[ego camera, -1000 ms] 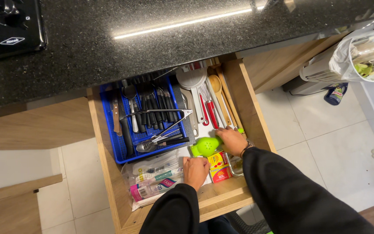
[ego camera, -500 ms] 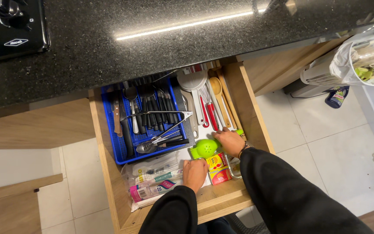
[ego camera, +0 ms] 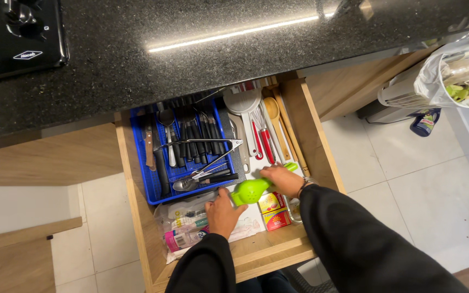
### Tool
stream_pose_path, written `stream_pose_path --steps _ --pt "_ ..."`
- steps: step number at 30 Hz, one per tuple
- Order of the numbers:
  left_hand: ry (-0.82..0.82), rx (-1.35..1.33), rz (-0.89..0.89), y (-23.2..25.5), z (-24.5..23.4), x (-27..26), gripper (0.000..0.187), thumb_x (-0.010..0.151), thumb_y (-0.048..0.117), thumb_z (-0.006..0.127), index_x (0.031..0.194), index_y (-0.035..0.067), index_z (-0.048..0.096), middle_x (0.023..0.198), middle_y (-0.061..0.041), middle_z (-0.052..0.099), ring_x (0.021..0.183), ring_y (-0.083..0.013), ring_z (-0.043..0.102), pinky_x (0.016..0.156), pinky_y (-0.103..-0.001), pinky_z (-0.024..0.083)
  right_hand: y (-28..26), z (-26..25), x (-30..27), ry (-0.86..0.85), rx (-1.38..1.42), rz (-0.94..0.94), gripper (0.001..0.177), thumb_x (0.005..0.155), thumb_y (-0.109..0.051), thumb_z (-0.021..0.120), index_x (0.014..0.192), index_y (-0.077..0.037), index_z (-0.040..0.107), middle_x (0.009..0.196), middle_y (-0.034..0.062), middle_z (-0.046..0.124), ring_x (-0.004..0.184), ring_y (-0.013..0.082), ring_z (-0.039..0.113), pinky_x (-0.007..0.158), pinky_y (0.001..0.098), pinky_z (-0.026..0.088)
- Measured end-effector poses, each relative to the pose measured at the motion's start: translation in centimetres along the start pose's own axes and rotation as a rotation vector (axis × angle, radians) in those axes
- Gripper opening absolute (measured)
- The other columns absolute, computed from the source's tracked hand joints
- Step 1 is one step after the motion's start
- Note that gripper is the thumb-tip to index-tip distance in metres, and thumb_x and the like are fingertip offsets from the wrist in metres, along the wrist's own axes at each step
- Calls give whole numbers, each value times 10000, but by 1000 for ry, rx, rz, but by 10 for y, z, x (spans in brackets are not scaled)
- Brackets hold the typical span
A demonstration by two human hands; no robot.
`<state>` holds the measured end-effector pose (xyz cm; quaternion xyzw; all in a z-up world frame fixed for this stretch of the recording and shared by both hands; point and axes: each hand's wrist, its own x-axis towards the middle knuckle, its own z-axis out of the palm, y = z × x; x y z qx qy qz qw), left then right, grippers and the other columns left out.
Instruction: The person picks up a small container, matchboxes, straws, wooden spoons, a spatula, a whisk, a lemon squeezer, and tongs from a countertop and places them into an open drawer.
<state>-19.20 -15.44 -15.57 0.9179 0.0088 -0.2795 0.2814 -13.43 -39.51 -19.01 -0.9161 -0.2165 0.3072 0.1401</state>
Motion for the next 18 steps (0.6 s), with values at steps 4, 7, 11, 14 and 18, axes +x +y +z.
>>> stream_pose_path --steps 4,7,11,14,18 --pt "1 38 33 -32 25 16 543 860 363 779 1261 120 505 1145 -140 729 1150 -340 697 1105 -482 342 -11 13 12 -18 11 -15 453 902 -98 743 1328 -158 604 1292 103 690 1286 310 618 1222 565 322" --pt "87 77 40 -42 41 26 484 822 379 793 1210 177 586 1048 -87 726 1041 -320 733 1034 -470 424 -21 4 8 -49 -2 33 403 908 -132 750 1294 -130 634 1251 113 701 1235 309 651 1192 506 401" --pt "154 11 49 -38 49 27 476 788 207 826 1215 137 628 1094 -124 675 998 -398 724 947 -471 534 -10 14 10 -16 -54 97 355 885 -177 779 1226 -148 685 1163 70 731 1134 273 693 1070 449 527" --pt "174 -35 75 -37 52 30 491 775 135 831 1214 102 613 1101 -150 653 979 -445 712 910 -493 563 13 41 20 16 -69 156 367 857 -158 785 1213 -143 695 1129 67 738 1090 281 711 991 439 585" --pt "180 -45 88 -42 54 33 442 783 142 820 1178 126 621 1076 -130 664 963 -441 713 906 -506 575 21 49 25 20 -2 193 360 863 -73 713 1223 -85 685 1115 130 741 1085 330 721 953 434 610"
